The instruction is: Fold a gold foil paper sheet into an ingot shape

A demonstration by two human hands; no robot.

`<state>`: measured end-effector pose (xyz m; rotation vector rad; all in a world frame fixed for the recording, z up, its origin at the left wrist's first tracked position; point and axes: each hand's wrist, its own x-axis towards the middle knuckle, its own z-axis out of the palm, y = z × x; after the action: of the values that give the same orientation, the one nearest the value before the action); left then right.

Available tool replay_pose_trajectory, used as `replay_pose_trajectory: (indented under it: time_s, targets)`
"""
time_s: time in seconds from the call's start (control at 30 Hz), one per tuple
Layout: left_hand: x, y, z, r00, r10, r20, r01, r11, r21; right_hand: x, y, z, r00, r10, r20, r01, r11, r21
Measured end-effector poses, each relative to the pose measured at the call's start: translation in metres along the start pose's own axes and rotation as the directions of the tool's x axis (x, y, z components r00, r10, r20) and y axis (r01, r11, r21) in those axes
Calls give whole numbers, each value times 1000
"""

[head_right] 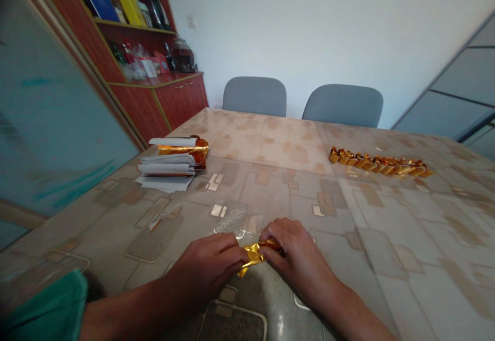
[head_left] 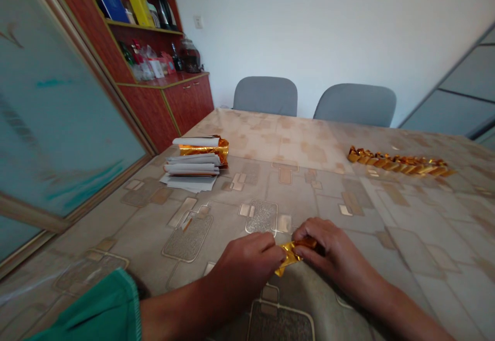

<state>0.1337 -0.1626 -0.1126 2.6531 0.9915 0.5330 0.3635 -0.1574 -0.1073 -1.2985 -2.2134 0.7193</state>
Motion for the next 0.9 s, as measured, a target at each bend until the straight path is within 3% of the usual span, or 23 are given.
replay_pose_trajectory:
  time_s: [0.43, 0.67, 0.9]
  targets:
    - [-14, -1, 11, 997, 48, -68, -47, 999, 17, -3, 1, 6, 999, -31, -41, 29, 997, -68]
    - [-11, 0, -1, 970, 242, -24, -237, 963, 130, -2, 1, 6, 997, -60, -46, 55, 992, -110]
    - [-8, 1, -5, 958, 285, -7, -281, 948, 153, 1, 0, 6, 998, -49, -33, 42, 979, -201]
